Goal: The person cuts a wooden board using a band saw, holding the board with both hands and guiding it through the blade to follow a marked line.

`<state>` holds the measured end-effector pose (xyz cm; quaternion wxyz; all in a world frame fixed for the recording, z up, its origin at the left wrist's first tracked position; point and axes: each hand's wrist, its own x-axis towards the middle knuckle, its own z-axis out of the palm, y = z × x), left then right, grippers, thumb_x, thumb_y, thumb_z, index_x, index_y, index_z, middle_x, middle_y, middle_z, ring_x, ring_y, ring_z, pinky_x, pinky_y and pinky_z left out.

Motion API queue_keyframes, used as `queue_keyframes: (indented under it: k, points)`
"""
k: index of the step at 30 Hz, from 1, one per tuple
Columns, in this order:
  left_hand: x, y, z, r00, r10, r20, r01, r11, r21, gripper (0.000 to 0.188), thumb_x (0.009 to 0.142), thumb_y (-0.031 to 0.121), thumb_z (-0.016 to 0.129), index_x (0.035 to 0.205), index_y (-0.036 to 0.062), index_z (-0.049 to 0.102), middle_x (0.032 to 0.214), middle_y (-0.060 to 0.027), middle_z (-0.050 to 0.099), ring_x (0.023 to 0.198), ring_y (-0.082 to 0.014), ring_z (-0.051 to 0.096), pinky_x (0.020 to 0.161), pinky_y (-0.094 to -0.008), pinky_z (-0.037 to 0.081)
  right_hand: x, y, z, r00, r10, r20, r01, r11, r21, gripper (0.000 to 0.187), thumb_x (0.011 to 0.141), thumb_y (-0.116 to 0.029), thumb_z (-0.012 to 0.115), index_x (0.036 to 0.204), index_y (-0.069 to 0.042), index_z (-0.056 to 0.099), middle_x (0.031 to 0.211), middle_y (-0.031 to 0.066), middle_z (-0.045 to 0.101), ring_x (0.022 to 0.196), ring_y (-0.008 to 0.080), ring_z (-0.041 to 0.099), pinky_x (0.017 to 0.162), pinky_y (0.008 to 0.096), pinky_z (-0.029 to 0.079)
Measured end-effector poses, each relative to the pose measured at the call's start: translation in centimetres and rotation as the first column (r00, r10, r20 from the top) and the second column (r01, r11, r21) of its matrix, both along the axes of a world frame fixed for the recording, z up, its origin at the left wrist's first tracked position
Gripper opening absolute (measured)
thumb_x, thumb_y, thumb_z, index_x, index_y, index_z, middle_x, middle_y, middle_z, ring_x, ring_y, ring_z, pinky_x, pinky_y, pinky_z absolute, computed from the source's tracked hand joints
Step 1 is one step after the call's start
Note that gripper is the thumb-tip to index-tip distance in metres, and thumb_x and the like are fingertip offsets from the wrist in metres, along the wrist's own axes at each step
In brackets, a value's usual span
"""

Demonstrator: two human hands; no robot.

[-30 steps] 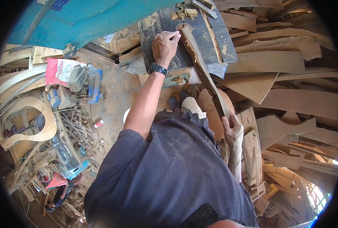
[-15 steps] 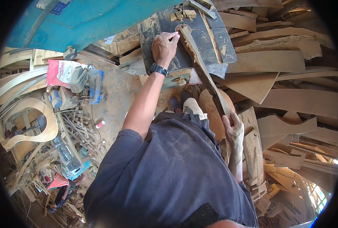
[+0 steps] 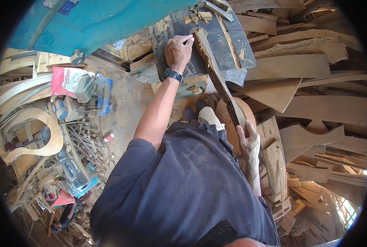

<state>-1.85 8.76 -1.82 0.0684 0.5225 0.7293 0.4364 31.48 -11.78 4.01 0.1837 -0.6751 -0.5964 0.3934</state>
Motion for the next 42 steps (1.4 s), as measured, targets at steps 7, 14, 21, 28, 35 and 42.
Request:
queue_keyframes:
  k: [7,14,21,28,35,42]
  points:
    - [-0.1,0.0,-0.2,1.0,-0.002,-0.028,0.002,1.0,-0.002,0.023,0.093,0.032,0.073,0.104,0.014,0.082,0.106,-0.0126,0.077,0.098,-0.0329,0.073,0.087,-0.0407,0.056,-0.2,0.1,0.1,1.0,0.004,0.013,-0.004,0.999,0.035,0.042,0.096,-0.031,0.071,0.13,-0.007,0.068,0.107,0.0225,0.076,0.102,0.0329,0.076,0.087,0.0382,0.057]
    - [-0.3,-0.1,-0.4,0.999,-0.021,-0.05,0.022,1.0,0.011,0.024,0.093,0.033,0.073,0.103,0.0135,0.082,0.105,-0.0128,0.077,0.096,-0.0326,0.073,0.085,-0.041,0.056,0.3,1.1,1.6,1.0,-0.026,-0.012,0.025,0.998,-0.05,0.045,0.097,-0.031,0.07,0.13,-0.001,0.067,0.101,0.0173,0.076,0.093,0.0195,0.071,0.085,0.0344,0.054]
    - [-0.4,-0.3,-0.3,0.999,-0.027,-0.043,0.028,1.0,0.005,0.021,0.091,0.031,0.074,0.102,0.015,0.083,0.106,-0.0119,0.077,0.097,-0.032,0.073,0.085,-0.0414,0.056,1.8,2.3,0.8,0.999,-0.015,-0.039,0.016,1.0,0.011,0.046,0.094,-0.031,0.073,0.128,-0.001,0.068,0.085,0.0169,0.074,0.079,0.0187,0.072,0.075,0.0331,0.055]
    - [-0.1,-0.3,0.2,0.999,-0.024,-0.029,0.023,1.0,-0.003,0.021,0.091,0.031,0.075,0.101,0.0154,0.083,0.105,-0.0113,0.077,0.097,-0.0325,0.072,0.086,-0.0423,0.056,3.5,3.8,-0.2,0.999,0.012,-0.05,-0.011,1.0,0.013,0.049,0.094,-0.032,0.073,0.129,0.002,0.067,0.09,0.0171,0.076,0.086,0.0176,0.073,0.081,0.0326,0.055]
    - [-0.1,0.0,0.0,0.999,-0.005,-0.037,0.006,1.0,0.002,0.021,0.092,0.032,0.074,0.102,0.0156,0.083,0.103,-0.0111,0.078,0.097,-0.0327,0.072,0.087,-0.0423,0.055,2.9,3.5,-0.4,0.998,0.011,-0.057,-0.011,1.0,0.003,0.047,0.095,-0.03,0.072,0.13,0.002,0.067,0.099,0.0205,0.077,0.093,0.0211,0.075,0.086,0.0335,0.055]
    - [-0.1,0.0,0.0,0.999,0.011,-0.037,-0.012,1.0,-0.026,0.022,0.092,0.032,0.073,0.103,0.0153,0.083,0.105,-0.0112,0.077,0.098,-0.0319,0.072,0.087,-0.0415,0.055,2.5,3.7,0.1,0.998,-0.003,-0.069,0.001,1.0,-0.03,0.045,0.095,-0.03,0.071,0.13,0.0,0.067,0.102,0.0192,0.077,0.096,0.0206,0.074,0.087,0.0333,0.054]
